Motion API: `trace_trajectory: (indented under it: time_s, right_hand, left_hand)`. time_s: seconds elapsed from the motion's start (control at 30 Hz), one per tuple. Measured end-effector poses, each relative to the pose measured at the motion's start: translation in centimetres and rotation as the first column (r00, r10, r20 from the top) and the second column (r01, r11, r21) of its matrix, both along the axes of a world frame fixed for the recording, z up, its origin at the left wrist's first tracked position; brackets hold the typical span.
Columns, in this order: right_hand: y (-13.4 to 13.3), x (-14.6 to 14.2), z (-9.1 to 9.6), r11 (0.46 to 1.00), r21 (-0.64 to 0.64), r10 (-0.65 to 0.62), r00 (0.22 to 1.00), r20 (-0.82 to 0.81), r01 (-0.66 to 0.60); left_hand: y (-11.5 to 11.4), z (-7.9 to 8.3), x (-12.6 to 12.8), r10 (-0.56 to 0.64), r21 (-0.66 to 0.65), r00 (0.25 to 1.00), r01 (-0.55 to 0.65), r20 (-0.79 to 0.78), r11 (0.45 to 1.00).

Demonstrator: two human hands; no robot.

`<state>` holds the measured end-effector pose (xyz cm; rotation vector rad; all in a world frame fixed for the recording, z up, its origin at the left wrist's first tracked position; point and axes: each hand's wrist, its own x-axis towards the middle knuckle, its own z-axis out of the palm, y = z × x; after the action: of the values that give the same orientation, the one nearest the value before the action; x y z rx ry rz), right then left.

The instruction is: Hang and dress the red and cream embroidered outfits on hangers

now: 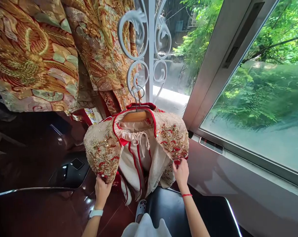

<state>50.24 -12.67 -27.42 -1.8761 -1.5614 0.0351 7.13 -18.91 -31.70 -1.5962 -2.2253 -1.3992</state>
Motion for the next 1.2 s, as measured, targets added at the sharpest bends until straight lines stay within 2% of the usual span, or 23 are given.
trace_trajectory:
  time_s: [0.07, 0.13, 0.23, 0.33, 0.43, 0.5, 0.53, 0.57, 0.6, 0.63, 0.67, 0.7, 0.77, 0.8, 0.87, 0.93, 1.0, 1.07, 1.13, 1.2]
  right_hand:
    - [1.5, -0.5, 1.3, 1.000, -0.024, 0.019, 0.997, 0.075, -0.017]
    - [2.5, -0.9, 2.4, 0.994, -0.099, 0.060, 0.985, 0.161, -0.044]
    - [2.7, -1.1, 4.0, 0.980, -0.195, 0.087, 0.979, 0.182, -0.051]
    - [1.4, -0.1, 6.7, 0.963, -0.188, 0.213, 0.974, 0.074, -0.196]
    - [-2.1, 1.5, 10.3, 0.956, 0.020, 0.292, 0.956, -0.006, -0.292]
    - [-5.4, 1.8, 11.8, 0.924, 0.112, 0.364, 0.931, 0.026, -0.364]
    - [-6.9, 1.5, 11.9, 0.896, 0.093, 0.430, 0.901, 0.063, -0.434]
    - [-8.3, 0.8, 11.7, 0.860, 0.027, 0.506, 0.857, 0.099, -0.510]
    - [-9.4, -0.1, 11.2, 0.823, -0.075, 0.568, 0.813, 0.128, -0.564]
    - [-10.0, -1.2, 10.5, 0.791, -0.193, 0.608, 0.779, 0.151, -0.580]
    - [-10.1, -2.4, 9.7, 0.767, -0.307, 0.627, 0.760, 0.173, -0.563]
    - [-9.8, -3.5, 9.0, 0.754, -0.406, 0.623, 0.757, 0.195, -0.516]
    - [-8.2, -5.7, 8.3, 0.743, -0.540, 0.591, 0.768, 0.249, -0.396]
    - [-7.2, -6.5, 8.4, 0.734, -0.585, 0.579, 0.769, 0.272, -0.346]
    - [-5.3, -7.9, 9.3, 0.689, -0.658, 0.601, 0.748, 0.283, -0.305]
    - [-4.2, -8.7, 10.7, 0.621, -0.722, 0.645, 0.722, 0.251, -0.304]
    - [-3.9, -9.6, 12.1, 0.571, -0.768, 0.664, 0.713, 0.225, -0.290]
    - [-4.0, -10.9, 13.3, 0.548, -0.774, 0.683, 0.703, 0.195, -0.318]
    - [-4.0, -13.5, 14.2, 0.538, -0.665, 0.743, 0.664, 0.084, -0.518]
    - [-3.9, -17.5, 14.5, 0.510, -0.389, 0.820, 0.570, -0.050, -0.768]
  left_hand:
    - [-0.2, 0.0, 0.3, -0.026, 0.000, 0.999, 0.026, -0.020, 1.000]
    - [-0.9, 0.5, 0.6, -0.092, -0.012, 0.996, 0.092, -0.021, 0.996]
    - [-2.2, 2.5, 1.2, -0.130, -0.009, 0.990, 0.131, 0.061, 0.991]
    - [-3.3, 7.1, 0.7, -0.057, 0.056, 0.965, 0.044, 0.256, 0.997]
    - [-5.2, 13.1, -0.2, 0.012, 0.163, 0.926, -0.079, 0.377, 0.984]
    - [-7.1, 15.4, 0.1, 0.078, 0.260, 0.924, -0.185, 0.374, 0.948]
    - [-8.2, 15.6, 0.7, 0.128, 0.304, 0.924, -0.246, 0.360, 0.920]
    - [-9.2, 15.1, 1.7, 0.171, 0.332, 0.925, -0.288, 0.339, 0.898]
    - [-10.1, 13.9, 2.9, 0.213, 0.344, 0.928, -0.317, 0.307, 0.884]
    - [-10.7, 12.3, 4.2, 0.201, 0.305, 0.946, -0.276, 0.253, 0.912]
    - [-11.0, 10.4, 5.4, 0.120, 0.231, 0.975, -0.162, 0.187, 0.959]
    - [-11.1, 8.5, 6.4, 0.040, 0.163, 0.989, -0.063, 0.140, 0.985]
    - [-10.4, 5.8, 7.4, -0.039, 0.061, 0.990, 0.031, 0.134, 0.998]
    - [-9.8, 5.2, 7.4, -0.054, 0.025, 0.983, 0.050, 0.173, 0.998]
    - [-8.8, 5.3, 6.5, -0.045, -0.011, 0.952, 0.051, 0.303, 0.999]
    - [-8.3, 6.8, 5.0, -0.013, -0.021, 0.907, 0.024, 0.421, 1.000]
    - [-8.0, 8.4, 3.7, 0.054, 0.010, 0.872, -0.067, 0.486, 0.998]
    - [-7.5, 9.7, 2.8, 0.137, 0.061, 0.824, -0.203, 0.549, 0.977]
    - [-6.5, 10.4, 2.5, 0.175, 0.089, 0.698, -0.325, 0.694, 0.941]
    - [-5.5, 10.5, 2.6, 0.159, 0.059, 0.516, -0.381, 0.841, 0.923]
